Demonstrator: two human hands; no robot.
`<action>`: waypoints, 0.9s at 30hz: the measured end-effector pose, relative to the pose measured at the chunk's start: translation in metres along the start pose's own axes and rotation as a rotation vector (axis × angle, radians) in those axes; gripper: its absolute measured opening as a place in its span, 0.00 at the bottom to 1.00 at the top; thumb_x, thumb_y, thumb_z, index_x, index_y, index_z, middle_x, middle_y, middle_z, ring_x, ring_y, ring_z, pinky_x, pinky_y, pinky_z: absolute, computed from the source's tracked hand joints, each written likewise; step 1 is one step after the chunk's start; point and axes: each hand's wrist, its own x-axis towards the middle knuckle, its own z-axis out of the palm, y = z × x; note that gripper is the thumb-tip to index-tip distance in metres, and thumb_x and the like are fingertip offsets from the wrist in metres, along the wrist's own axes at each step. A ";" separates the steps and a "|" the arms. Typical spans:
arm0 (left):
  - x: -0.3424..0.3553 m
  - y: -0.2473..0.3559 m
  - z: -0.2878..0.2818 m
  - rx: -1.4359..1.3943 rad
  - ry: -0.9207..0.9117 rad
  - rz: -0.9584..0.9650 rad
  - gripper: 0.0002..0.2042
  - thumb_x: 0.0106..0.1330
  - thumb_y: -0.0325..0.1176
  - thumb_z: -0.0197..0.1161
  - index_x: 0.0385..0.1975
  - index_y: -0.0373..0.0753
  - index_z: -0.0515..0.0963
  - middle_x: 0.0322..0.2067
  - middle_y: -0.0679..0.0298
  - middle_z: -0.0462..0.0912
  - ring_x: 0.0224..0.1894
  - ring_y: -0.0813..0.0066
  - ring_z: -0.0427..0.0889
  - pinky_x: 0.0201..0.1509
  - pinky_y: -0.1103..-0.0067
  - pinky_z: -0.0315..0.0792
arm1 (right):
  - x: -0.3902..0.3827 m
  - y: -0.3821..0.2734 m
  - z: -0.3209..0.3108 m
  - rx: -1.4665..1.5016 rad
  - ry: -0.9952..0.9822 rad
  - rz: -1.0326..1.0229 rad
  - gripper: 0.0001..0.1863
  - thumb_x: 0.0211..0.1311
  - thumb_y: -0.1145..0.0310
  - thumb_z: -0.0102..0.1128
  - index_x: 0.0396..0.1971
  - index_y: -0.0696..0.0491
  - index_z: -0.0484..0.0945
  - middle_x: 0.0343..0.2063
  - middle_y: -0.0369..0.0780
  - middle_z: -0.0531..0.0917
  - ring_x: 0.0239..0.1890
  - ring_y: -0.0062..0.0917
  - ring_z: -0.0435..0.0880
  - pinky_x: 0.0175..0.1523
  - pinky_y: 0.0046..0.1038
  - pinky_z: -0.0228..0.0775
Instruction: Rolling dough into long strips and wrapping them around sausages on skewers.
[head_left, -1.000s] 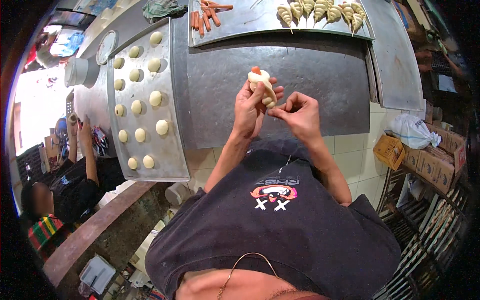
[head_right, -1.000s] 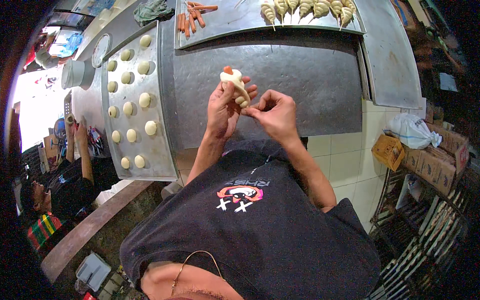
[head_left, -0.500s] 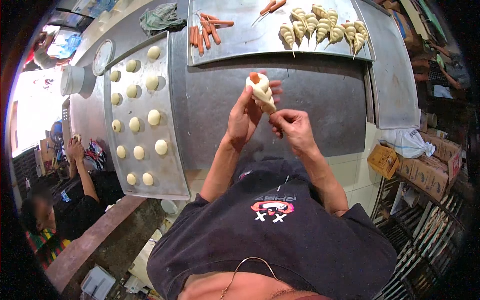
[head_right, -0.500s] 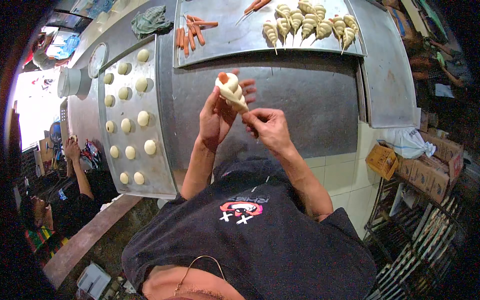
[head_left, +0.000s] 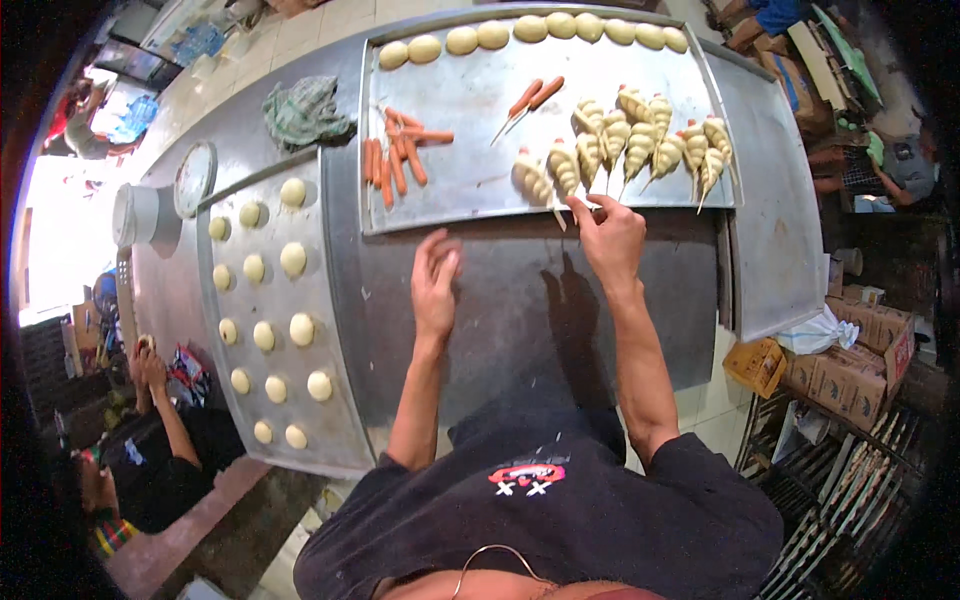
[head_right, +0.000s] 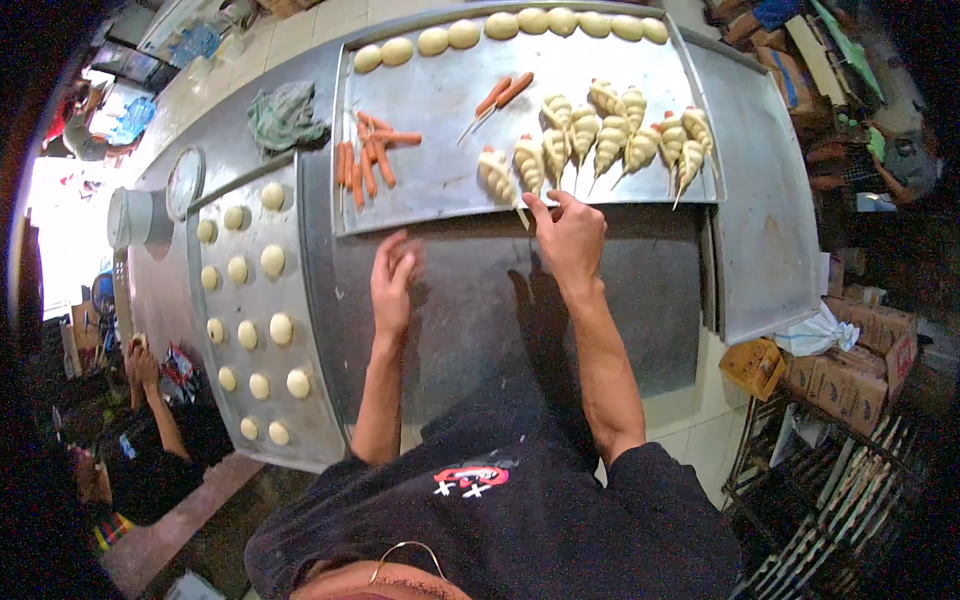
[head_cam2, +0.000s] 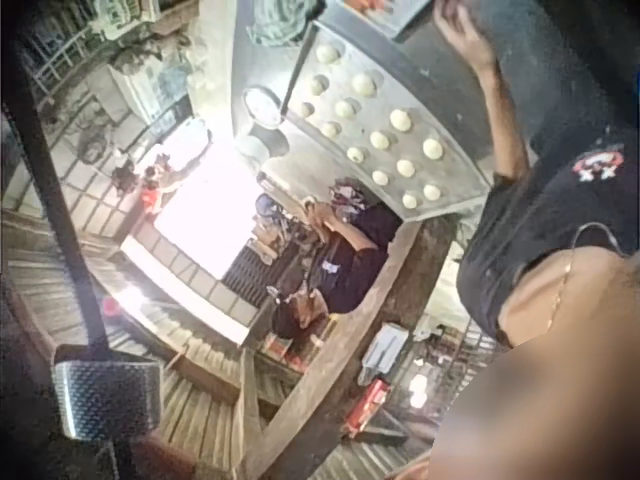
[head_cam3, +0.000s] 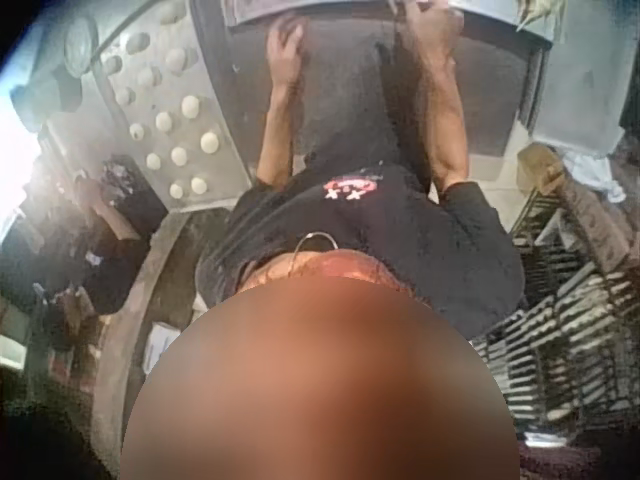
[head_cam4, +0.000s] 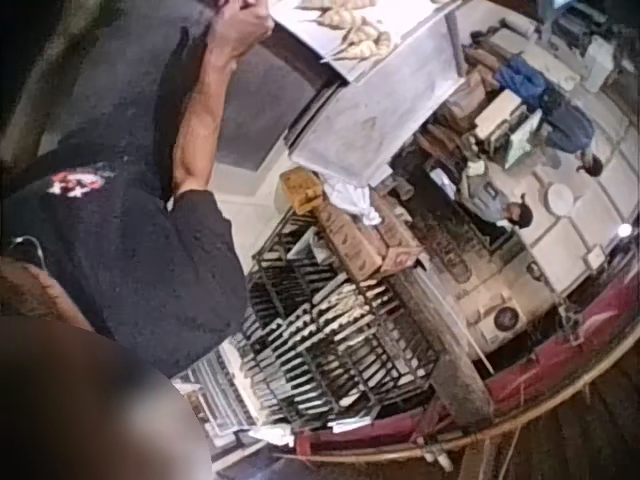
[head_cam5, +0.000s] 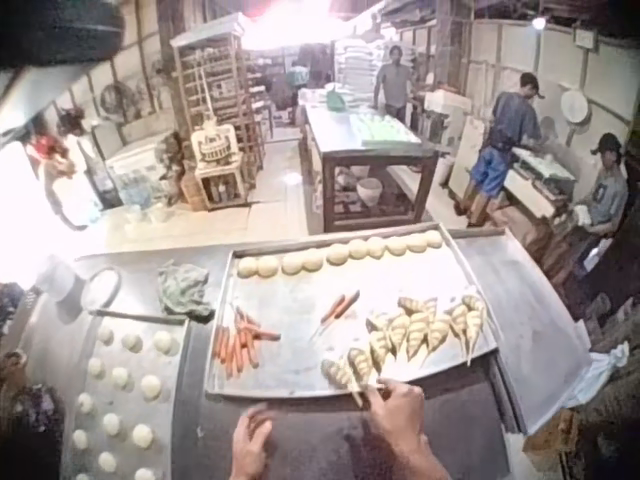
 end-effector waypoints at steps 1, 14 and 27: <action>-0.002 -0.020 -0.008 0.051 0.043 -0.044 0.18 0.70 0.31 0.57 0.58 0.37 0.70 0.48 0.60 0.80 0.49 0.71 0.79 0.51 0.77 0.72 | 0.020 -0.005 -0.005 0.005 -0.024 -0.005 0.22 0.58 0.52 0.69 0.36 0.58 0.85 0.19 0.46 0.84 0.24 0.40 0.85 0.33 0.36 0.75; -0.005 -0.074 0.009 0.972 0.169 0.568 0.03 0.55 0.21 0.57 0.28 0.36 0.73 0.25 0.57 0.73 0.29 0.56 0.74 0.32 0.66 0.68 | 0.458 0.120 -0.015 -0.888 -0.275 -0.041 0.41 0.45 0.64 0.68 0.63 0.24 0.67 0.67 0.44 0.59 0.65 0.59 0.62 0.66 0.52 0.64; -0.008 -0.073 0.006 0.998 0.182 0.572 0.03 0.55 0.21 0.58 0.28 0.36 0.73 0.24 0.58 0.71 0.26 0.58 0.72 0.31 0.68 0.68 | 0.473 0.167 -0.036 1.039 0.153 0.169 0.26 0.42 0.62 0.79 0.42 0.57 0.80 0.34 0.36 0.83 0.31 0.23 0.82 0.36 0.24 0.76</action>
